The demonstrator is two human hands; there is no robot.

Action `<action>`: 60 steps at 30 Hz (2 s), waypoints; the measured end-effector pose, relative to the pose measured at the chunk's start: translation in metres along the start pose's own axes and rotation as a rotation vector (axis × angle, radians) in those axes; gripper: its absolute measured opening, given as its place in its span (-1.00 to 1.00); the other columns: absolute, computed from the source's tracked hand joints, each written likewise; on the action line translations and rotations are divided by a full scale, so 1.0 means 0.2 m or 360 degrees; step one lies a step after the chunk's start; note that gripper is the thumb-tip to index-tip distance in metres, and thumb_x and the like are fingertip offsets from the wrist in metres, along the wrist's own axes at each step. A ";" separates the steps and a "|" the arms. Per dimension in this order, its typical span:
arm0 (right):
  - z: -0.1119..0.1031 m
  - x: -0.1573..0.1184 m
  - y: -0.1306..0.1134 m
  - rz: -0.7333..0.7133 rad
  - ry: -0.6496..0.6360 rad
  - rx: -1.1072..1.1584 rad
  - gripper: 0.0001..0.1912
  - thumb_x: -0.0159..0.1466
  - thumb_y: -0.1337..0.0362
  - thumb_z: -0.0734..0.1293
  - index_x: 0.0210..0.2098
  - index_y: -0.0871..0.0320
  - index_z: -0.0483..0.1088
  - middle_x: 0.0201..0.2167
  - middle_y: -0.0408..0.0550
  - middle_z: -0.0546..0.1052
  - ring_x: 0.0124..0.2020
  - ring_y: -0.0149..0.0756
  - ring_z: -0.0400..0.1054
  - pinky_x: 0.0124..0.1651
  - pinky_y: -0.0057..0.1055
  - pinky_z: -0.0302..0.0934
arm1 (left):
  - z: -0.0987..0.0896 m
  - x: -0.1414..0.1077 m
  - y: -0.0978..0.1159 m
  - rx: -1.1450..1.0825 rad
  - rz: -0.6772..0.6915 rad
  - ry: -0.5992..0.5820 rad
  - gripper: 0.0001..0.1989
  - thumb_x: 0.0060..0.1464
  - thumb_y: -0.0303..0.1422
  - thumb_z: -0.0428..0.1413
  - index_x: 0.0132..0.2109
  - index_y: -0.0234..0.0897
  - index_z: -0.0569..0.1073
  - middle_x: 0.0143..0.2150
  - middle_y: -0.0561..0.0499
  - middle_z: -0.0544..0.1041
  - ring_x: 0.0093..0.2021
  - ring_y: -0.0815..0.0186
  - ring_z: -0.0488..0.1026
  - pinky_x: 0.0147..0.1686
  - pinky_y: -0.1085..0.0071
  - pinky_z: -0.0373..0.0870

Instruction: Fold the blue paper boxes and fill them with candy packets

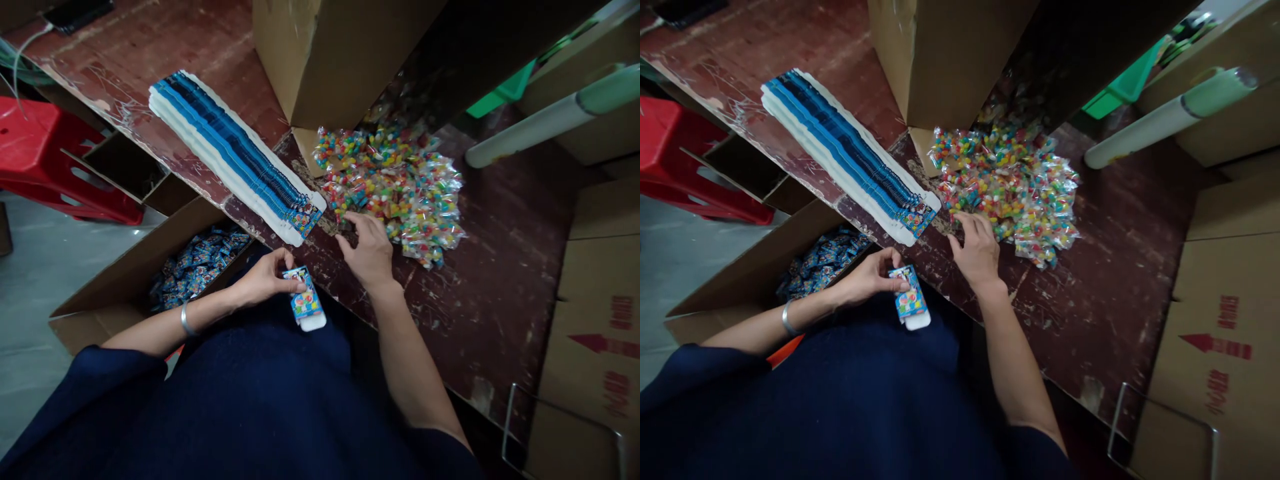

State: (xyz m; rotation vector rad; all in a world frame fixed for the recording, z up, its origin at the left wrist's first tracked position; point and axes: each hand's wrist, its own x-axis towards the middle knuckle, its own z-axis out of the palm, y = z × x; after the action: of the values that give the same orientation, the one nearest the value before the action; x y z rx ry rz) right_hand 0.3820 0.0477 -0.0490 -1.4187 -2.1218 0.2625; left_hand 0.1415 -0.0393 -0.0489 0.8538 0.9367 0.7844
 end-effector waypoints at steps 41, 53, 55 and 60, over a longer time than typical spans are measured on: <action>-0.04 -0.24 -0.41 0.0607 0.0187 0.1194 -0.80 0.32 0.14 0.48 -0.11 0.06 0.60 -0.24 -0.06 0.70 -0.34 -0.23 0.62 -0.28 -0.33 0.55 | 0.08 -0.01 0.12 0.0343 0.0557 -0.0042 -0.52 0.26 -0.23 0.23 0.25 -0.21 0.33 -0.11 -0.05 0.45 -0.19 0.31 0.45 -0.27 0.46 0.46; 0.04 -0.27 -0.37 0.0411 0.0333 0.0977 -0.84 0.34 0.15 0.44 -0.31 0.09 0.53 -0.10 0.05 0.67 -0.12 -0.11 0.63 -0.08 -0.18 0.55 | 0.15 0.02 0.04 -0.0076 0.0411 -0.0032 -0.49 0.14 0.00 0.31 0.01 -0.23 0.35 -0.11 -0.03 0.43 -0.25 0.35 0.38 -0.24 0.41 0.41; 0.04 -0.27 -0.38 0.0376 0.0412 0.1031 -0.88 0.32 0.19 0.47 -0.24 0.08 0.51 -0.09 0.05 0.66 -0.10 -0.12 0.63 -0.07 -0.18 0.55 | 0.17 0.03 0.02 -0.0171 0.0444 -0.0025 -0.47 0.10 -0.02 0.34 0.01 -0.23 0.34 -0.12 -0.02 0.43 -0.25 0.36 0.40 -0.24 0.42 0.42; 0.02 -0.22 -0.40 0.0398 0.0462 0.1186 -0.78 0.25 0.18 0.54 -0.20 0.07 0.48 -0.29 -0.06 0.63 -0.27 -0.18 0.60 -0.18 -0.23 0.52 | 0.16 0.07 -0.03 -0.0361 0.0553 0.0011 -0.45 0.07 -0.10 0.39 -0.01 -0.21 0.27 -0.16 0.00 0.42 -0.22 0.36 0.46 -0.23 0.43 0.45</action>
State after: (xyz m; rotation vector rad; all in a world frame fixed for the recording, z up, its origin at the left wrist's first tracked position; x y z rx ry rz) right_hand 0.3290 -0.0246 -0.0308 -1.1635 -1.3831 0.7955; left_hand 0.1773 -0.0389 -0.0479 0.8237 0.6959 1.1702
